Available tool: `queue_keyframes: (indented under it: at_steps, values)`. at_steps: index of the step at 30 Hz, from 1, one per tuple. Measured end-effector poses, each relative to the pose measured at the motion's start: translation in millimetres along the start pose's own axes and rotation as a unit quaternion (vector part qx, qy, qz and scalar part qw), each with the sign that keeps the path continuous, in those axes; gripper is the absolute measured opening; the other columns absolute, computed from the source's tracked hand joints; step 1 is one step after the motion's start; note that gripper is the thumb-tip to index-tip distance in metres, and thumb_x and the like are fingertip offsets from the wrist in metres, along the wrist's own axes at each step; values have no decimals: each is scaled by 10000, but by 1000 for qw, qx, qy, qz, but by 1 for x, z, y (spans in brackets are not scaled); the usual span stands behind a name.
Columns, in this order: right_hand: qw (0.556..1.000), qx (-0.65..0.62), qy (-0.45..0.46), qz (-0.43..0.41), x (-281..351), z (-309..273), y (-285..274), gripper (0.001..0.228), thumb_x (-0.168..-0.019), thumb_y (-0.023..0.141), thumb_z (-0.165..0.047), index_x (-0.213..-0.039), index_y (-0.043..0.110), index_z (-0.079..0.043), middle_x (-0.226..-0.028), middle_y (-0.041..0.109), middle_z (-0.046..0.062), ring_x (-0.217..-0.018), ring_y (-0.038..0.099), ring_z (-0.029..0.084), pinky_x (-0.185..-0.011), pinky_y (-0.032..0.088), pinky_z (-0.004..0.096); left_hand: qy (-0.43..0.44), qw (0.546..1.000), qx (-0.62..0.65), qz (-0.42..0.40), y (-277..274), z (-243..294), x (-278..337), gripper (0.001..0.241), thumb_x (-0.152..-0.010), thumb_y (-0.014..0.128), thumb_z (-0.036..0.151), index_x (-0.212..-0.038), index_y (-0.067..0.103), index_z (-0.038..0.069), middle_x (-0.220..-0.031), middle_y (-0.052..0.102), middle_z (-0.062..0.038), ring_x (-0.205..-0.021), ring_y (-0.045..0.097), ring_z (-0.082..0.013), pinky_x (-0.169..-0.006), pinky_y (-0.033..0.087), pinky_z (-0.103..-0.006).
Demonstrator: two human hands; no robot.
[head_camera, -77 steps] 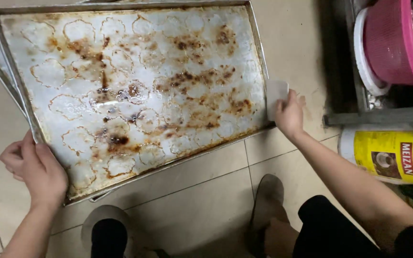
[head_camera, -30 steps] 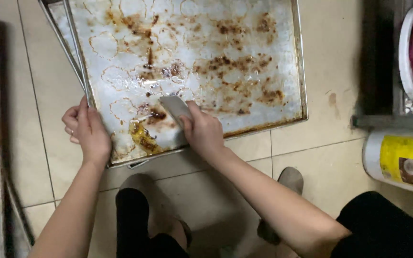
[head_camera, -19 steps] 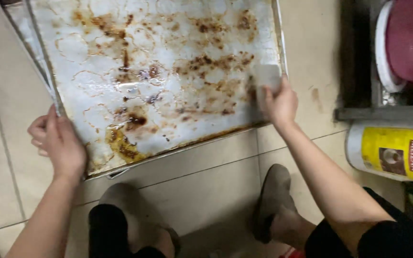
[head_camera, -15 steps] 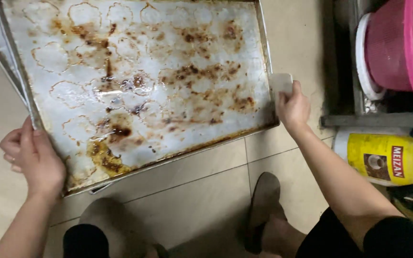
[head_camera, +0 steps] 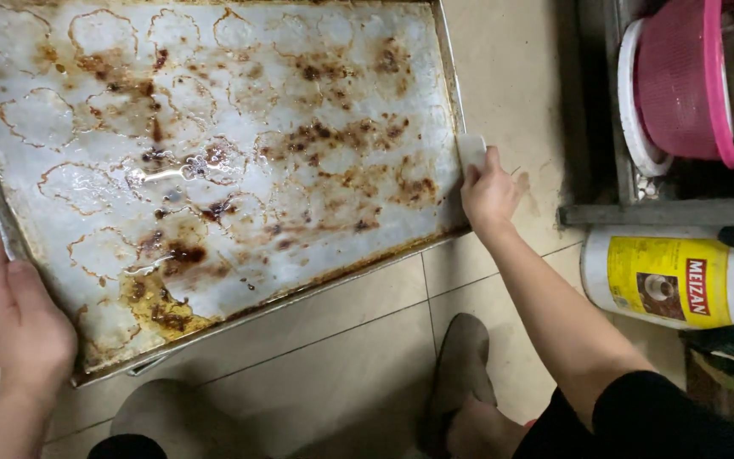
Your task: Scraping burnt residue and oil off metal baking trays using a plastic scraper.
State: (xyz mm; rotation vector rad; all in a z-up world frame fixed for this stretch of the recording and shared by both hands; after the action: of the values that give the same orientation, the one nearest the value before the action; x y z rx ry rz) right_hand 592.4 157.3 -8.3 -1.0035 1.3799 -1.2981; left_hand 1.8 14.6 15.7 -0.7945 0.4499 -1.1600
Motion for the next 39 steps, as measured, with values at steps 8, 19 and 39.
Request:
queue_keyframes:
  at_steps: [8, 19, 39]
  values:
    - [972, -225, 28, -70, -6, -39, -5, 467, -935, 695, -150, -1338, 519, 9, -1074, 708, 231, -842, 706, 374, -747, 591, 457, -12, 1000, -4, 26, 9, -12, -5, 491, -1162, 318, 101, -1579, 424, -136, -1357, 310, -278, -1138, 291, -429, -977, 187, -549]
    - [893, -353, -278, -13, 164, -359, -94, 154, -957, 661, -41, -1104, 615, -51, -623, 664, 108, -425, 583, 257, -415, 445, 412, -51, 998, 30, 10, 3, -10, -2, 527, -1148, 321, 200, -1582, 425, -80, -1357, 304, -225, -1145, 273, -396, -992, 154, -536]
    - [982, -184, -15, -42, -23, -107, -43, 466, -976, 680, -177, -1376, 514, -6, -1017, 709, 224, -850, 710, 429, -744, 584, 529, -60, 998, 28, 25, 10, -20, -3, 505, -1146, 330, 225, -1570, 477, -6, -1334, 346, -178, -1138, 291, -343, -989, 160, -499]
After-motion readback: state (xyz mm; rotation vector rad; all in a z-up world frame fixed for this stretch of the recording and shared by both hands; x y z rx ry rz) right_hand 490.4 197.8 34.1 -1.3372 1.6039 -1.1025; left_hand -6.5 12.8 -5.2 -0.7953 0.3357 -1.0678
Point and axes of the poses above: each hand's wrist, its own x-axis away from the middle knuckle, its own y-axis out of the palm, z = x × y, the point moved 1 cm from there along -x, towards the middle knuckle
